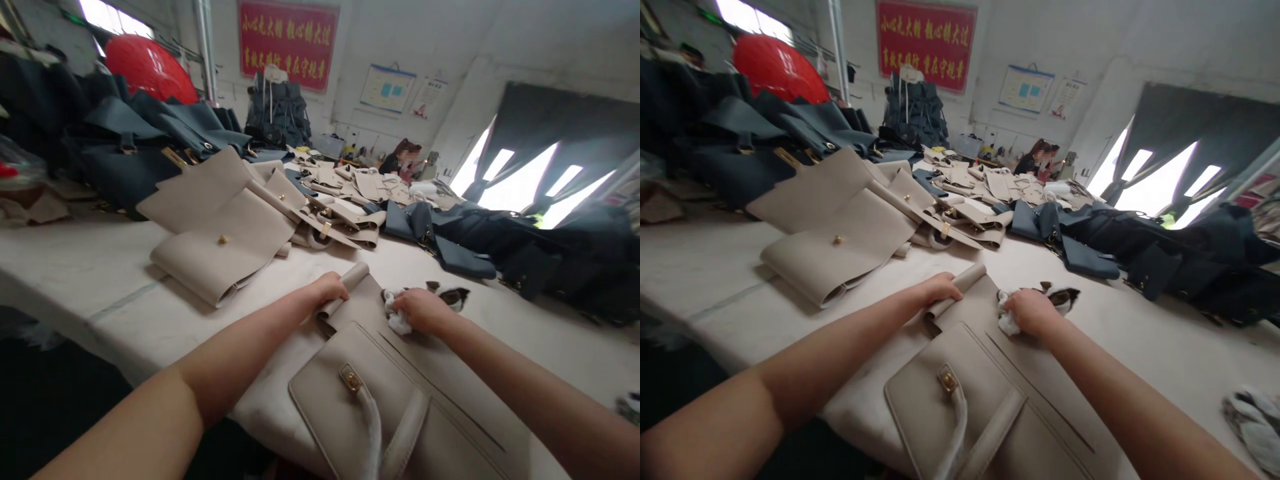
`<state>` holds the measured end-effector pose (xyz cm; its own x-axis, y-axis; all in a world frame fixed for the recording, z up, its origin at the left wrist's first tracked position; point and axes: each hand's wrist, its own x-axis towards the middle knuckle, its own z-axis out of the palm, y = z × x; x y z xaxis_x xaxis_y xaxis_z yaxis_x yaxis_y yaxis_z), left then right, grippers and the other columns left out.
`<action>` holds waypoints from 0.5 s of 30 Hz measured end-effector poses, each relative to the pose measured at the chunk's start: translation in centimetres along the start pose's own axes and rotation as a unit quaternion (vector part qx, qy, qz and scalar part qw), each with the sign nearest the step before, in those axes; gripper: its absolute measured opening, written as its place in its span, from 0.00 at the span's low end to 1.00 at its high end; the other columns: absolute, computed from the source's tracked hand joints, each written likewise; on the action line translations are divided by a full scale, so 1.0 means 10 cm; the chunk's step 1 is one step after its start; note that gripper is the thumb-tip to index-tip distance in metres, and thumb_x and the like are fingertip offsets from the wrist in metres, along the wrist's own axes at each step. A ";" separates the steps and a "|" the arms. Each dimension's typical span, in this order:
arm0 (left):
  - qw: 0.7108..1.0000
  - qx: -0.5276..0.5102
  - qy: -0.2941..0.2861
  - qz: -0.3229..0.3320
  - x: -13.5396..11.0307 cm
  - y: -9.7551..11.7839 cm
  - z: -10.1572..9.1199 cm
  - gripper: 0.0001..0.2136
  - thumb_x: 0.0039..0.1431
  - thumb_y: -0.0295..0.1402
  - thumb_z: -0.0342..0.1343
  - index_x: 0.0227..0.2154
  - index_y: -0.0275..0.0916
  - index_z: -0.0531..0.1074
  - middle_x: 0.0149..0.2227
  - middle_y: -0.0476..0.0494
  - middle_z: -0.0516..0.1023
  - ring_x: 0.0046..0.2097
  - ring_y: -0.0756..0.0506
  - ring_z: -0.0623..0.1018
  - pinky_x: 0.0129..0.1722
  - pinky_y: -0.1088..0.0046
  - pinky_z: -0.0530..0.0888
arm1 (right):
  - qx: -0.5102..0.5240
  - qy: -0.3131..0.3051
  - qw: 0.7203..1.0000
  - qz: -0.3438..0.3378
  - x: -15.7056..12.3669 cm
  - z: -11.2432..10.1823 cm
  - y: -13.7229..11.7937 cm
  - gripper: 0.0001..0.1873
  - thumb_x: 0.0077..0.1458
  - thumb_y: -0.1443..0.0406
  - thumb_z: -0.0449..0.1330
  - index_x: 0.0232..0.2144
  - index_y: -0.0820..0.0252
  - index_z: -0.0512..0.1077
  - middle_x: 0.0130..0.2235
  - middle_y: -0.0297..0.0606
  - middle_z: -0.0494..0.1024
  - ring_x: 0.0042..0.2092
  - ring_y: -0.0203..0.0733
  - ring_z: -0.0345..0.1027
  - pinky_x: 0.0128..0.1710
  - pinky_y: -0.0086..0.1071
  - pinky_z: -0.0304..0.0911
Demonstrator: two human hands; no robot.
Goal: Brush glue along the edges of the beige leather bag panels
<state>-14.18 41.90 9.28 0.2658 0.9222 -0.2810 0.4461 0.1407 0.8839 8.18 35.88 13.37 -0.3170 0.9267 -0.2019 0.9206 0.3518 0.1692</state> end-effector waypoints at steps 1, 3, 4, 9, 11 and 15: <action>1.000 0.011 0.007 -0.003 -0.02 0.02 0.00 0.10 0.35 0.25 0.61 0.26 0.37 0.73 0.26 0.45 0.77 0.33 0.39 0.78 0.27 0.71 0.70 | -0.018 -0.009 1.000 0.001 -0.14 0.03 0.07 0.13 0.46 0.75 0.56 0.26 0.56 0.78 0.34 0.41 0.78 0.40 0.47 0.71 0.38 0.35 0.60; 0.999 0.029 0.019 -0.008 -0.07 0.07 -0.01 0.10 0.36 0.25 0.61 0.27 0.37 0.73 0.26 0.45 0.77 0.31 0.40 0.78 0.26 0.72 0.70 | -0.049 -0.024 0.999 0.005 -0.46 0.09 0.21 0.14 0.46 0.76 0.56 0.24 0.56 0.77 0.32 0.42 0.78 0.39 0.49 0.71 0.36 0.35 0.58; 0.999 0.033 0.018 -0.010 -0.09 0.09 -0.01 0.10 0.37 0.25 0.61 0.27 0.37 0.73 0.26 0.45 0.77 0.31 0.40 0.78 0.26 0.72 0.70 | -0.061 -0.029 0.998 0.009 -0.62 0.12 0.27 0.14 0.46 0.76 0.56 0.23 0.56 0.77 0.32 0.43 0.77 0.39 0.49 0.71 0.35 0.35 0.58; 0.999 0.026 -0.009 -0.016 -0.13 0.12 -0.01 0.12 0.40 0.26 0.60 0.32 0.35 0.73 0.28 0.44 0.78 0.30 0.42 0.77 0.28 0.72 0.71 | -0.093 -0.034 0.995 0.026 -1.32 0.28 0.40 0.14 0.48 0.78 0.57 0.25 0.56 0.78 0.33 0.42 0.77 0.39 0.50 0.69 0.35 0.36 0.55; 0.999 0.032 -0.012 -0.005 -0.13 0.11 -0.01 0.12 0.41 0.26 0.60 0.33 0.34 0.73 0.29 0.43 0.79 0.31 0.42 0.78 0.29 0.72 0.71 | -0.099 -0.023 0.994 0.043 -1.52 0.29 0.44 0.15 0.49 0.78 0.56 0.25 0.57 0.77 0.33 0.43 0.77 0.39 0.51 0.68 0.35 0.37 0.54; 0.999 0.044 -0.014 0.004 -0.13 0.10 -0.02 0.11 0.41 0.26 0.60 0.32 0.35 0.72 0.28 0.44 0.78 0.31 0.41 0.78 0.30 0.71 0.72 | -0.114 0.021 0.988 0.102 -1.91 0.20 0.62 0.19 0.50 0.81 0.54 0.24 0.57 0.78 0.32 0.46 0.75 0.39 0.51 0.65 0.35 0.39 0.52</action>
<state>-14.20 40.94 10.58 0.2925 0.9126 -0.2857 0.5178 0.1000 0.8496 20.42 20.11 16.37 -0.1429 0.9845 -0.1018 0.8928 0.1726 0.4159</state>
